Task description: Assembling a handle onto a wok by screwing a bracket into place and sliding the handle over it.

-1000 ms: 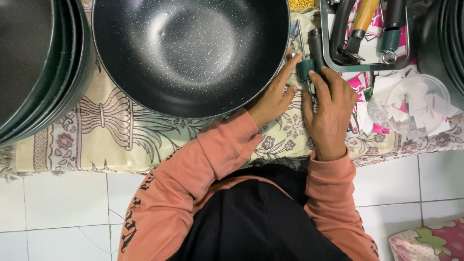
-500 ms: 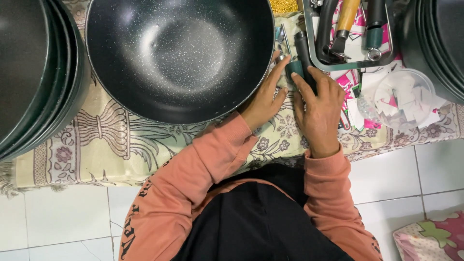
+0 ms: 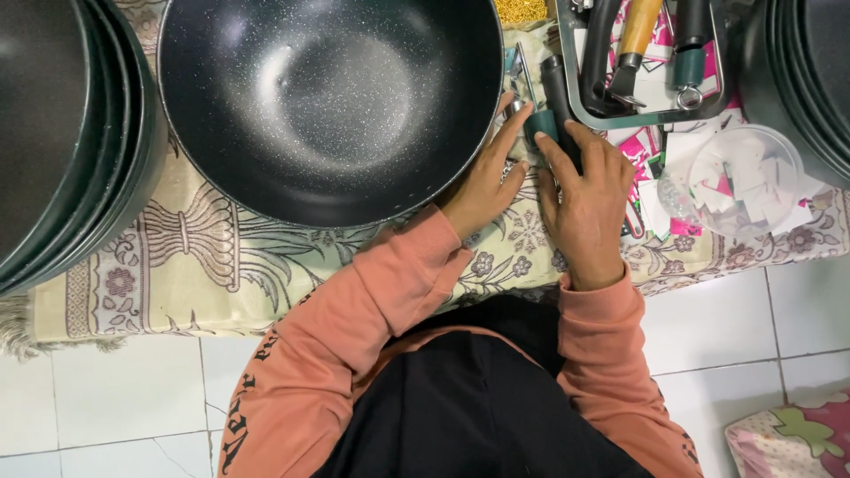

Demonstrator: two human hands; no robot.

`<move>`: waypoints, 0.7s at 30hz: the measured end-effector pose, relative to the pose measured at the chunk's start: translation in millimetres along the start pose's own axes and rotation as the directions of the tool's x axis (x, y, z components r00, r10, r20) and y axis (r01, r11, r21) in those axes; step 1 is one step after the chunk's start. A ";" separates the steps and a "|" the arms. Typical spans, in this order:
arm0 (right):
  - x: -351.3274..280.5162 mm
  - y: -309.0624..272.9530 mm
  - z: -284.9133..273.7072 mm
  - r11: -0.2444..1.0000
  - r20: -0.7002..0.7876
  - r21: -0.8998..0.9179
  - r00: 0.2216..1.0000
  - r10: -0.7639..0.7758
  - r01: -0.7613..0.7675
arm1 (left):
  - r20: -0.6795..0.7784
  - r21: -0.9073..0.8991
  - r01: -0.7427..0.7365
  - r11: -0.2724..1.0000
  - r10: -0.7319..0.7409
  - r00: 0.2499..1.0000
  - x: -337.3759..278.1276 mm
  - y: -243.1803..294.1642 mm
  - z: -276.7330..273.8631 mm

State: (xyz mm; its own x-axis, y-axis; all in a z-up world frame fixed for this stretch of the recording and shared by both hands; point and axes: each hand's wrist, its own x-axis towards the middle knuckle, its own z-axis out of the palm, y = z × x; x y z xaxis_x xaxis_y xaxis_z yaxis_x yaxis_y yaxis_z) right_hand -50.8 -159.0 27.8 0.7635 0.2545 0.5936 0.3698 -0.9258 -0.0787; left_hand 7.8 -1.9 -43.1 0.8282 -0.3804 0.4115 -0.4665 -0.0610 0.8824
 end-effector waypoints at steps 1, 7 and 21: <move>0.7 0.3 0.4 1.000 -0.003 0.001 1.000 -0.003 0.003 | -0.003 0.003 -0.002 1.000 0.002 1.000 0.5 1.5 -1.3; 5.3 -11.5 -14.3 1.000 0.060 0.005 0.998 -0.003 0.002 | 0.032 0.008 0.038 0.999 -0.038 0.999 -7.1 32.5 -5.0; 16.8 -34.2 -25.1 0.952 -0.113 0.241 0.980 -0.164 0.187 | -0.453 0.382 -0.067 0.922 0.250 0.856 -173.4 103.4 -86.9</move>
State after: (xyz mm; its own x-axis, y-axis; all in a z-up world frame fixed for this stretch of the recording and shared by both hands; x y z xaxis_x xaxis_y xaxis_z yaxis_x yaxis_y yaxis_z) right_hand -63.9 -130.1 60.6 0.6277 0.3692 0.6853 0.6224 -0.7668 -0.1569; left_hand -157.0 137.9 -3.5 0.7329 0.0774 0.6759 -0.6042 -0.3828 0.6989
